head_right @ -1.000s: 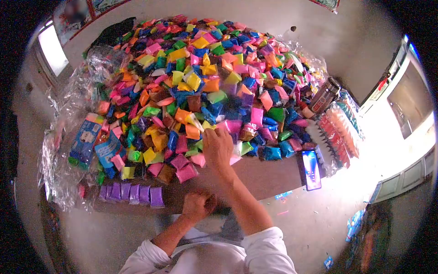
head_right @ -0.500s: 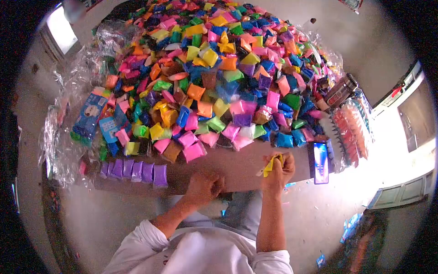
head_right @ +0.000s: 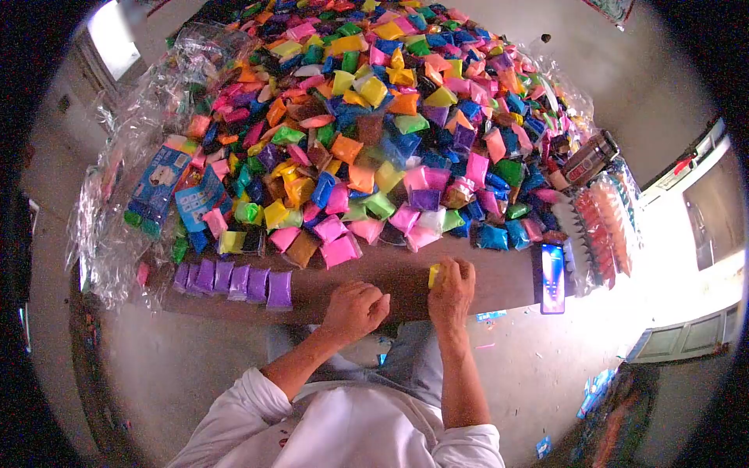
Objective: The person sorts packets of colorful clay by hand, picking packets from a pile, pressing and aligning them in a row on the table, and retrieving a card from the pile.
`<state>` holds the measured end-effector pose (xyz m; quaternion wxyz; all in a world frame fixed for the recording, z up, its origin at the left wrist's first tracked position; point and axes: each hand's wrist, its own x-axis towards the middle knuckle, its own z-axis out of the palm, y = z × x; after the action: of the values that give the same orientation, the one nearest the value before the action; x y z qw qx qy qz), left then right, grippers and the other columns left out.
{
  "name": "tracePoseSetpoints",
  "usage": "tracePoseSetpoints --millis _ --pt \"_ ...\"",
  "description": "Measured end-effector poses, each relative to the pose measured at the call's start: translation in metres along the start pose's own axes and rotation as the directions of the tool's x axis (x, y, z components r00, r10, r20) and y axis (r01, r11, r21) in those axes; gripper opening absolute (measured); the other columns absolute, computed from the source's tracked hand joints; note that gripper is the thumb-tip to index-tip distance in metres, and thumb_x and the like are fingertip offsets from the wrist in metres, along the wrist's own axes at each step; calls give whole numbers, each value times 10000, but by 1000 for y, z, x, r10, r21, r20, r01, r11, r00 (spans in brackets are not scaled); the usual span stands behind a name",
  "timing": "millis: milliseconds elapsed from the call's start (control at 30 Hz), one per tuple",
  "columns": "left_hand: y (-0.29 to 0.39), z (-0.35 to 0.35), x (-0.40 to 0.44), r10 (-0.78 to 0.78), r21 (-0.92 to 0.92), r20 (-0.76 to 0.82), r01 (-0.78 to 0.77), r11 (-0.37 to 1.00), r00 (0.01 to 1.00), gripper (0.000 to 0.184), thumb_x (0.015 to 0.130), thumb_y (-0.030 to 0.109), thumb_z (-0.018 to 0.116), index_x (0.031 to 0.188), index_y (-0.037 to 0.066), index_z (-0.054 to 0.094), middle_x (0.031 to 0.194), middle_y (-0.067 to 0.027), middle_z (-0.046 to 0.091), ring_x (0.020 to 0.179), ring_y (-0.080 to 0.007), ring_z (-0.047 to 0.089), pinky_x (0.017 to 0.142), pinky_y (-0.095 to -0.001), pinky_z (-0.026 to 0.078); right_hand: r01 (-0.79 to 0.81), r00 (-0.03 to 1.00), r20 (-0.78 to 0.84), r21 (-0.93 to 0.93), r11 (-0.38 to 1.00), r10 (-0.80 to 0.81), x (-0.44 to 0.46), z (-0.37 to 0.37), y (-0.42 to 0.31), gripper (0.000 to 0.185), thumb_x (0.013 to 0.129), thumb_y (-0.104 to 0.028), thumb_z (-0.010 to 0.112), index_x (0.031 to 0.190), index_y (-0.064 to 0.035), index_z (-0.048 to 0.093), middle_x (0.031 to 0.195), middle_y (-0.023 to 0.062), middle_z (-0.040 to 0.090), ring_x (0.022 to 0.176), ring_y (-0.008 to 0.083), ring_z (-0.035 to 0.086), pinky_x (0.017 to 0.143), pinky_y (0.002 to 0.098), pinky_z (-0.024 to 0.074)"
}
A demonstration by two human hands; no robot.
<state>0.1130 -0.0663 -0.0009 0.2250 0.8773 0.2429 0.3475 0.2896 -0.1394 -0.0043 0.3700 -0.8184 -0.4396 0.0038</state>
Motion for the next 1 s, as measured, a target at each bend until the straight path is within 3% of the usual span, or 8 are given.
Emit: tracePoseSetpoints --millis 300,467,567,667,700,767,900,1000 --pt "2 0 1 -55 -47 35 56 997 998 240 770 135 601 587 54 468 586 -129 509 576 -334 537 537 -442 435 302 953 69 -96 949 -296 -10 2 -4 182 781 -82 612 917 -15 510 1201 210 495 1114 369 464 920 423 388" --pt "0 0 -1 -34 12 40 34 999 999 222 791 153 578 613 56 488 608 -118 535 591 -313 553 570 -416 456 98 990 -122 266 959 -68 -23 10 11 173 839 -90 580 983 -1 546 966 165 620 852 261 622 711 343 488" --pt "-1 2 0 -19 -2 21 19 1000 1000 220 789 151 582 615 57 487 606 -119 529 597 -315 551 568 -424 452 -14 963 -222 521 853 152 -15 0 -7 111 913 -77 503 821 -24 538 692 78 605 534 123 559 472 237 429" --pt "2 2 -1 -61 -5 24 61 998 998 222 784 145 586 609 57 481 596 -117 522 587 -320 545 567 -428 444 -53 960 -211 506 861 183 -11 9 28 218 926 -215 507 935 -9 580 685 6 591 481 136 490 464 240 414" --pt "1 2 -1 -64 -3 25 64 998 998 222 784 145 586 609 57 481 596 -117 522 587 -320 545 567 -428 444 -55 961 -207 508 860 184 -11 6 35 218 926 -215 507 935 -9 580 685 6 591 481 136 490 464 240 414" --pt "0 1 1 -21 -45 -9 20 999 1000 226 783 141 586 605 54 476 588 -119 517 576 -325 539 559 -430 437 -267 922 111 876 401 372 -10 -1 30 266 930 -263 491 982 -18 580 699 -16 535 500 122 435 480 202 370" --pt "-4 2 -1 -50 -26 -5 50 998 999 243 756 150 613 581 60 472 575 -121 505 551 -348 518 523 -445 419 -328 882 138 866 376 451 -4 -1 -6 394 948 -390 409 990 -42 588 578 -33 425 447 50 364 398 201 261" --pt "-5 -6 -1 -72 6 120 72 997 990 210 765 169 597 634 44 492 607 -138 533 602 -349 549 580 -442 441 -305 945 178 784 541 275 -24 17 -40 297 904 -201 477 1096 14 551 883 70 516 760 173 476 667 278 411"
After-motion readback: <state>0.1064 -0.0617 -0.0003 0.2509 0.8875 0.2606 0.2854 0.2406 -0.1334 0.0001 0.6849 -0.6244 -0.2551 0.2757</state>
